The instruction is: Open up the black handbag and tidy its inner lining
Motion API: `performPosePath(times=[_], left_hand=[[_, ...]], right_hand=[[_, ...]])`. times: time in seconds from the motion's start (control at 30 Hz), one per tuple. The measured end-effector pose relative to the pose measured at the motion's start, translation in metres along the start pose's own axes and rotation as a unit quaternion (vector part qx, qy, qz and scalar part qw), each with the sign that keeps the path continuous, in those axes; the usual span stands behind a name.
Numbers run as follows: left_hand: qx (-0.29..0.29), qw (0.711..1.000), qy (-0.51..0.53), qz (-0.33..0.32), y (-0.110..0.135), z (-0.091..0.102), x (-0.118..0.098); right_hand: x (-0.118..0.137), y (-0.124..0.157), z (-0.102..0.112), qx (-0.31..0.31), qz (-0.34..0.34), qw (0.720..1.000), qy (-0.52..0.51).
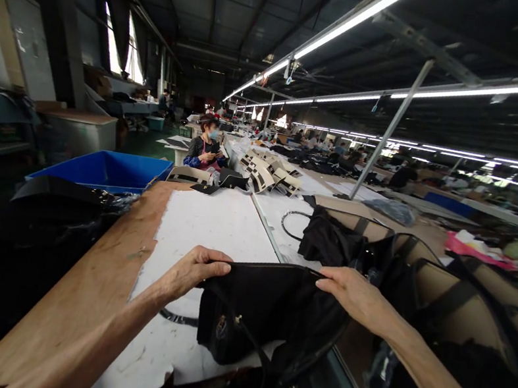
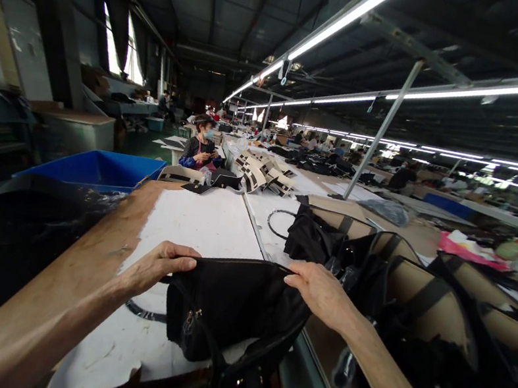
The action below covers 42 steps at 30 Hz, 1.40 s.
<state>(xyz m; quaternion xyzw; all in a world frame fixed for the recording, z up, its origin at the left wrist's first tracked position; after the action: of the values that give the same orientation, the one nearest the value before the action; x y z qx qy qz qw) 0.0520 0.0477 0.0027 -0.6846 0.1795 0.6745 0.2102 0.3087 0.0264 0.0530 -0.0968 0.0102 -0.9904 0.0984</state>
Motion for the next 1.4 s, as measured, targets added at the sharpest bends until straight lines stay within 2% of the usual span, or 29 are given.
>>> performPosePath(times=[0.13,0.27,0.43,0.5,0.6,0.67,0.7,0.8,1.0,1.1,1.23,1.4], left_hand=[[-0.018,0.999,-0.046,0.015,-0.004,0.01,-0.004],[-0.023,0.995,-0.096,0.03,-0.004,0.026,-0.014],[-0.052,0.971,-0.233,-0.006,-0.001,0.035,-0.031],[-0.062,0.948,-0.312,-0.023,-0.001,0.029,-0.04],[-0.075,0.882,-0.461,-0.06,-0.004,0.011,-0.052],[-0.065,0.847,-0.519,-0.092,-0.008,-0.005,-0.056],[-0.054,0.841,-0.528,-0.103,-0.01,-0.012,-0.055],[-0.049,0.847,-0.515,-0.12,-0.014,-0.021,-0.047],[-0.069,0.863,-0.478,-0.148,-0.01,-0.016,-0.045],[-0.069,0.871,-0.469,-0.131,-0.01,-0.016,-0.046],[-0.117,0.868,-0.472,-0.099,-0.017,-0.01,-0.041],[-0.145,0.863,-0.47,-0.117,-0.018,-0.009,-0.037]], right_hand=[[0.006,0.006,0.004,-0.002,-0.002,1.0,-0.005],[0.026,0.011,0.004,-0.018,0.017,0.999,-0.022],[0.042,0.013,0.0,-0.04,0.014,0.999,0.006],[0.044,0.012,-0.002,-0.037,0.017,0.999,0.011],[0.044,0.011,-0.003,-0.038,0.021,0.999,0.014],[0.043,0.01,-0.004,-0.037,0.02,0.999,0.013],[0.043,0.01,-0.004,-0.036,0.02,0.999,0.012],[0.043,0.01,-0.002,-0.038,0.026,0.999,0.006],[0.04,0.01,0.001,-0.032,0.035,0.999,-0.017],[0.039,0.01,0.001,-0.038,0.029,0.999,-0.014],[0.039,0.012,0.0,-0.045,0.031,0.998,-0.015],[0.04,0.015,-0.001,-0.048,0.04,0.998,-0.014]])
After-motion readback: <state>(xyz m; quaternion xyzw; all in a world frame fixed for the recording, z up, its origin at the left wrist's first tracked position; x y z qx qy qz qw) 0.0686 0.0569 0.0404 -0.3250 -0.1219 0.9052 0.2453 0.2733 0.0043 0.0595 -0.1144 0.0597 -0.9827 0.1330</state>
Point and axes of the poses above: each hand's wrist, its own y-axis away from the middle knuckle, its own z-axis out of the back of the hand, x = y × z, the point moved 7 cm from there along -y, towards the middle knuckle, and after that the axes turned 5 degrees about y, right-handed, at the moved point
